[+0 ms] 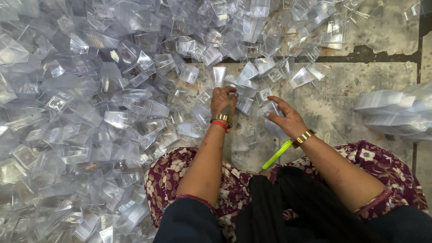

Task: The person sits on the floor among a large scatter of small clear plastic cups and repeatedly picks up cups one at a time, fitting them into each other to build nested stacks, occasionally reaching out to gather more cups from the pile and passing finished stacks aside.

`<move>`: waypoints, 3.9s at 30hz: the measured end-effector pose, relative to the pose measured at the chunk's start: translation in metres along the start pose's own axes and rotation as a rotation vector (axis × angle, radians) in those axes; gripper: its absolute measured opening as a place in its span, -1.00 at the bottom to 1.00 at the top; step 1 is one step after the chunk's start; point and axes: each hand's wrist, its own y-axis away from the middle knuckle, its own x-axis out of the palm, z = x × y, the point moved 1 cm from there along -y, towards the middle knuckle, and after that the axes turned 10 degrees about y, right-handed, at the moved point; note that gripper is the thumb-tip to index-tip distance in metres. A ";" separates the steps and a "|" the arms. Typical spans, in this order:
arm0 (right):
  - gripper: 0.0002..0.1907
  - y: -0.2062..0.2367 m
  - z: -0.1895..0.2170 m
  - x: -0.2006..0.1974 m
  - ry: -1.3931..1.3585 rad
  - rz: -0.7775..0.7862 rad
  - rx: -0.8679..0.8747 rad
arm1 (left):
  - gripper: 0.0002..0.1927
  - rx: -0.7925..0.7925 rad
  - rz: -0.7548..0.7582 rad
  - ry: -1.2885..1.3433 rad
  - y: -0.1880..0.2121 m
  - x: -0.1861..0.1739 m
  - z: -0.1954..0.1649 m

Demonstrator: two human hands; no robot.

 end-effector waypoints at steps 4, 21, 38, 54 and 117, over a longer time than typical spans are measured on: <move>-0.37 -0.003 -0.002 0.003 -0.013 0.018 -0.003 | -0.81 -0.048 0.092 0.014 -0.001 0.000 -0.001; -0.32 -0.003 -0.002 0.001 -0.012 0.017 0.016 | -0.70 -0.066 0.231 0.065 0.004 0.003 -0.023; -0.26 -0.009 0.002 -0.009 0.041 -0.038 -0.106 | -0.80 0.056 0.131 0.222 0.009 -0.026 -0.079; -0.34 -0.009 -0.017 -0.005 -0.102 0.072 -0.196 | -0.74 0.182 0.454 0.124 0.021 0.000 -0.065; -0.64 -0.006 -0.017 -0.007 -0.560 0.036 0.155 | -0.58 -0.314 0.132 -0.513 -0.013 -0.029 -0.010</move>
